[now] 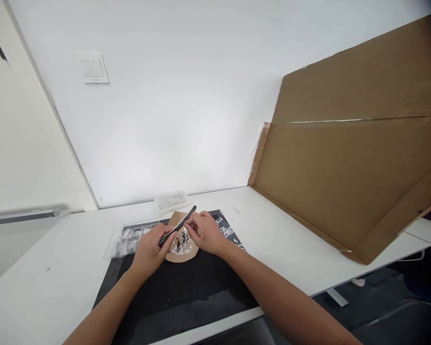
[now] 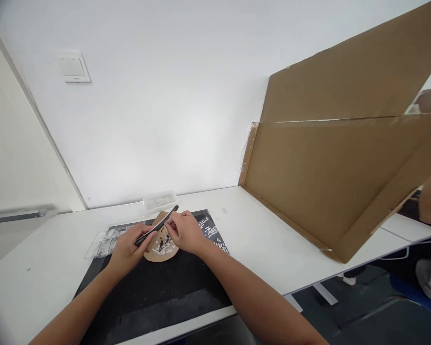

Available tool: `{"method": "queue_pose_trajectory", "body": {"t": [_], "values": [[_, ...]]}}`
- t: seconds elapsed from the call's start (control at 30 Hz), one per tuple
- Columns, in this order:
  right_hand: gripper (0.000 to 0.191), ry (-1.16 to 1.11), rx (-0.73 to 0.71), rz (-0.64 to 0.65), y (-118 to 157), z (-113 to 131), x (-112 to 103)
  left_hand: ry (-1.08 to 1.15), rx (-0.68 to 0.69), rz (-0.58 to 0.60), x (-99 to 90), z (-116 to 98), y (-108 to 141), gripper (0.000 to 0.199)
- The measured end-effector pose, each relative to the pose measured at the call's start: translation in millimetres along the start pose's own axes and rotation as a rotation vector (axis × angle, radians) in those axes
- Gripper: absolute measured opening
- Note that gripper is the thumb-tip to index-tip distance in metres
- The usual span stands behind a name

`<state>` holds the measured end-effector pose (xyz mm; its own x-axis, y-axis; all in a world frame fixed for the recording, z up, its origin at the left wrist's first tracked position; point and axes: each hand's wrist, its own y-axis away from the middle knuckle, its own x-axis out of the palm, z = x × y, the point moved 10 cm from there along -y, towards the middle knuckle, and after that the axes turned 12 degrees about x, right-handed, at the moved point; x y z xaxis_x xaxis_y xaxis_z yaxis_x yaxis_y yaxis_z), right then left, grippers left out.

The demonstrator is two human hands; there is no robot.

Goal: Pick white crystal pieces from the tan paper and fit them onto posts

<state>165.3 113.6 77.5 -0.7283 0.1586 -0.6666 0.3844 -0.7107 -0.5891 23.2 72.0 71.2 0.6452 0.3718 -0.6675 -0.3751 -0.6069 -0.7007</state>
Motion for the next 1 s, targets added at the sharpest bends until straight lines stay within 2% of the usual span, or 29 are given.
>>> {"method": "queue_pose_trajectory", "body": {"t": [0.23,0.43,0.63,0.7,0.9,1.0], "values": [[0.014,-0.039,0.121,-0.054,-2.7,-16.2,-3.1,-0.007,0.013,-0.014,-1.8,-0.4,-0.3,0.020],[0.018,-0.033,0.146,-0.088,-2.6,-23.0,-2.3,0.012,0.008,-0.016,-2.2,-1.3,-0.7,0.020],[0.026,-0.007,0.001,-0.035,2.8,0.5,4.9,0.011,0.000,-0.006,-2.5,-1.7,-0.5,0.021],[0.026,-0.001,-0.004,-0.030,2.4,2.1,5.1,0.016,-0.003,0.000,-1.7,-1.5,-0.6,0.021],[0.026,0.054,0.139,-0.092,-6.0,-26.0,-6.5,0.000,0.006,-0.009,-1.6,-0.9,-0.6,0.020],[0.028,0.048,0.162,-0.066,-5.9,-30.4,-5.2,-0.006,0.002,-0.004,-1.1,-0.2,-0.3,0.021]]}}
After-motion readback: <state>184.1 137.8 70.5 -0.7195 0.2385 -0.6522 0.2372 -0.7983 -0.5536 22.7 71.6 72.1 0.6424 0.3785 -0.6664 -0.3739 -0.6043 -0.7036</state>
